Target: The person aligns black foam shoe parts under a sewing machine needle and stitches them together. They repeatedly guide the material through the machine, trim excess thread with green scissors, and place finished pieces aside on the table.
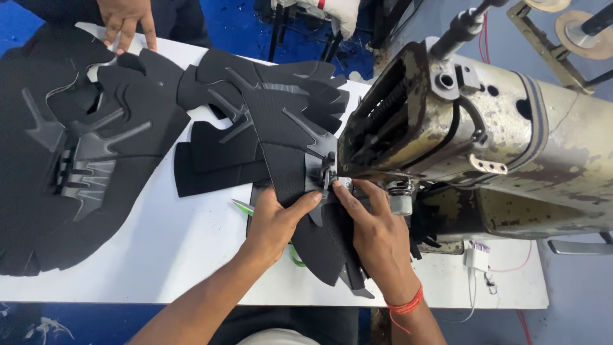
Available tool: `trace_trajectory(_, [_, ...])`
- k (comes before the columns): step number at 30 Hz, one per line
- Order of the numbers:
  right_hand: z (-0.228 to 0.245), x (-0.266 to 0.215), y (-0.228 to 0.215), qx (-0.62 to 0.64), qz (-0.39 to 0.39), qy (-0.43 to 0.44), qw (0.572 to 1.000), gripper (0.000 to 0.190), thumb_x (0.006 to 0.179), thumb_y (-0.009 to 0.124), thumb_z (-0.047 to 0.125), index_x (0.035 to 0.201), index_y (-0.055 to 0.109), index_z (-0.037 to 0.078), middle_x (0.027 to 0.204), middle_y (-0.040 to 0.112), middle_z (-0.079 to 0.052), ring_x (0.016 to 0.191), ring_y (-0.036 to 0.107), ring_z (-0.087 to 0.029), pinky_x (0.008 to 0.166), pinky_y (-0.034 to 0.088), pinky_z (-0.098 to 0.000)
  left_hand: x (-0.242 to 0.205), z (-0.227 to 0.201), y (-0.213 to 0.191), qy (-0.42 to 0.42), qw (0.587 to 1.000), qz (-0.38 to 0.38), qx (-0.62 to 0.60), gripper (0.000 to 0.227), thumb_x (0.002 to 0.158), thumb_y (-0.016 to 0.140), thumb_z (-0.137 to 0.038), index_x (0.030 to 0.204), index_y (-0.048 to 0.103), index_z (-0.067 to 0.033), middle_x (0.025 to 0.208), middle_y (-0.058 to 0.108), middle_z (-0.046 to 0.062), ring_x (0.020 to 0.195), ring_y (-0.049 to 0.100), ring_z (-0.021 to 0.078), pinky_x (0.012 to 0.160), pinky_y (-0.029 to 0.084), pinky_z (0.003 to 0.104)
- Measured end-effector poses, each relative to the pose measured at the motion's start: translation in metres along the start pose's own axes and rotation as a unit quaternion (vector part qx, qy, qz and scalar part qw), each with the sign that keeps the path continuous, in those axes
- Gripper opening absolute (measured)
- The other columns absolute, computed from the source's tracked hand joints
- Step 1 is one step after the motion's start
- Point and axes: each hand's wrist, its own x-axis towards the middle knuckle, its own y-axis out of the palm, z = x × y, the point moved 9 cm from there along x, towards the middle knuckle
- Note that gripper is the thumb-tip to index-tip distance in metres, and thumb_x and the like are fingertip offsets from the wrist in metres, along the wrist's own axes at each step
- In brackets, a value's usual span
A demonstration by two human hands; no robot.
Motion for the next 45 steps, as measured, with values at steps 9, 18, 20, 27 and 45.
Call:
trace_trajectory(9, [-0.008,-0.003,0.005,0.028,0.009,0.033,0.999,0.065,0.079,0.064,-0.010,0.135,0.068,0.023,0.129,0.064,-0.012,0.094,0.071,-0.031,0.067,0.058,-0.0407,0.006,0.005,-0.005,-0.003,0.999,-0.025,0.032,0.025,0.087,0.076,-0.010,0.107,0.069,0.0042,0.097,0.076,0.011,0.081,0.073,0.0140,0.071,0.062,0.030])
trace_trajectory(18, [-0.021,-0.022,0.010,0.167,-0.021,0.076,0.983,0.052,0.092,0.059,-0.007,0.138,0.065,0.017,0.138,0.062,-0.015,0.100,0.074,-0.028,0.082,0.057,-0.0390,0.010,0.000,0.001,0.030,0.999,0.019,0.021,0.027,0.088,0.076,-0.010,0.109,0.070,0.0049,0.099,0.076,0.011,0.086,0.073,0.0147,0.076,0.062,0.030])
trace_trajectory(20, [-0.045,-0.042,0.017,0.157,0.026,0.269,0.950,0.053,0.095,0.062,0.006,0.146,0.059,0.018,0.125,0.069,-0.012,0.097,0.075,-0.025,0.082,0.058,-0.0354,0.016,0.000,-0.006,-0.001,0.999,0.010,0.047,0.028,0.086,0.078,-0.010,0.108,0.069,0.0055,0.098,0.077,0.012,0.085,0.074,0.0161,0.076,0.063,0.030])
trace_trajectory(27, [-0.101,-0.127,0.093,0.634,-0.045,0.441,0.633,0.062,0.087,0.067,0.003,0.147,0.051,-0.001,0.141,0.065,-0.005,0.123,0.066,-0.015,0.102,0.052,-0.0282,0.045,-0.012,-0.017,-0.120,0.992,0.031,-0.001,0.033,0.079,0.081,-0.011,0.105,0.069,0.0062,0.093,0.075,0.014,0.081,0.074,0.0238,0.069,0.062,0.039])
trace_trajectory(45, [-0.032,0.018,0.013,0.050,0.132,-0.043,0.989,0.066,0.077,0.059,-0.013,0.133,0.072,0.021,0.110,0.070,-0.006,0.093,0.067,-0.029,0.081,0.053,-0.0402,-0.016,0.041,0.017,0.177,0.977,-0.111,-0.043,0.015,0.098,0.069,-0.005,0.111,0.071,0.0028,0.104,0.071,0.002,0.089,0.064,0.0069,0.077,0.054,0.024])
